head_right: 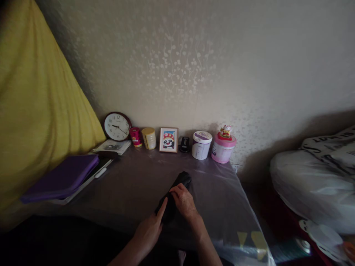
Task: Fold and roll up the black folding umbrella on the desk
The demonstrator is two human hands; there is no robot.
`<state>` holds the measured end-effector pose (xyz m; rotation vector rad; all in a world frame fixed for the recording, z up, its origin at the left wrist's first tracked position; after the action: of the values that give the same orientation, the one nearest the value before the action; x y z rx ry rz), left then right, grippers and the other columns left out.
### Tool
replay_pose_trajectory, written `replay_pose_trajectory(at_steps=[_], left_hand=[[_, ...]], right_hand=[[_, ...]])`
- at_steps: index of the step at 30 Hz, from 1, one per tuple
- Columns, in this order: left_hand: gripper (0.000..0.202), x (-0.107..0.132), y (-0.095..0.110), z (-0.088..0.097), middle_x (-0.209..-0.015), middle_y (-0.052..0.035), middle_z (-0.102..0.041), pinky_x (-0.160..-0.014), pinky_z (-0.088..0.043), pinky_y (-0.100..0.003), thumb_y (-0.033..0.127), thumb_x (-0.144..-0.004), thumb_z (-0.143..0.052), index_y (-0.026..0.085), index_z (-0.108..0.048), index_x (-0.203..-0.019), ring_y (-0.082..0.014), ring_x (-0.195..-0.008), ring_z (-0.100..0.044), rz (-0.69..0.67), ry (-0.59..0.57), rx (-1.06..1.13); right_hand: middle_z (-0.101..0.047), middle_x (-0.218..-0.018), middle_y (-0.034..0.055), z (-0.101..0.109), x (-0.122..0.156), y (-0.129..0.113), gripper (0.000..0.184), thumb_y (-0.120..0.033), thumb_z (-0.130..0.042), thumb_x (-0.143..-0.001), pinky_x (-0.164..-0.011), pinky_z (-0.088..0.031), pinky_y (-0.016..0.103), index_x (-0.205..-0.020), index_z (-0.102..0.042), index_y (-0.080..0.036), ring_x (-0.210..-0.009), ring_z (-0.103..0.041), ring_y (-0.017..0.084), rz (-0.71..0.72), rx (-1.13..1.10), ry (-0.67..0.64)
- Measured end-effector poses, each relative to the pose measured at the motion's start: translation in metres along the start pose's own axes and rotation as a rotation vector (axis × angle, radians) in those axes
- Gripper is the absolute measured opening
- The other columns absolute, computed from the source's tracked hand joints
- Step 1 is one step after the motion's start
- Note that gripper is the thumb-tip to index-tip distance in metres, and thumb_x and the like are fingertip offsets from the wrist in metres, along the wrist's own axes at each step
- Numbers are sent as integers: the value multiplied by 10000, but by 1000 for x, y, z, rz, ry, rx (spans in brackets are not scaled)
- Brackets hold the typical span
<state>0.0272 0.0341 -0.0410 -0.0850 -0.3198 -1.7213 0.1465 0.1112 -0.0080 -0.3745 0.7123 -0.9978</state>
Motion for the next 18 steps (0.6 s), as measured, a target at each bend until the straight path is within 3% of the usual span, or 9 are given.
replay_pose_trajectory(at_steps=[4,9,11,15,18], left_hand=[[735,-2,-3,-7,-926,-87,-639,-679,-457,-268,115,-816,-419,224,33,-1386,-186,-797,-629,-42,12,93],[758,-2,-8,-11,-1005,-88,-630,-733,-435,-261,137,-810,-432,229,54,-1384,-181,-872,-614,-54,25,148],[759,-1,-9,-10,-1043,-78,-625,-744,-429,-255,162,-819,-425,240,81,-1380,-172,-880,-611,-63,21,183],[776,6,-13,-6,-1163,-69,-577,-797,-410,-231,227,-832,-425,240,135,-1370,-151,-947,-591,-84,42,310],[793,11,-15,-4,-1256,-89,-509,-855,-383,-220,234,-830,-424,206,160,-1366,-149,-1046,-544,-89,62,365]], right_hand=[[-553,-843,19,0,0,-3,144,-222,-484,-813,-705,-459,258,-923,-578,-223,-754,-552,134,-63,24,122],[-570,-809,32,-2,2,-11,191,-266,-452,-839,-770,-431,286,-755,-616,-218,-799,-547,155,-30,-26,153],[-589,-813,36,0,4,0,224,-310,-444,-841,-754,-432,276,-772,-633,-210,-783,-555,152,-93,-167,191],[-606,-727,28,8,19,42,322,-444,-461,-804,-619,-436,246,-814,-637,-174,-676,-554,149,-379,-472,367],[-587,-652,17,9,27,53,377,-497,-483,-768,-540,-416,228,-801,-636,-155,-594,-533,137,-480,-589,386]])
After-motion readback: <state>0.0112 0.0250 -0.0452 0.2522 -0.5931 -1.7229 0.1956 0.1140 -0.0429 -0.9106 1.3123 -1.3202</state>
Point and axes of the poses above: each hand's wrist, its own x-axis away from the middle knuckle, its own z-axis out of the back of the hand, y = z × x, the point moved 6 cm from there along -x, towards the middle knuckle
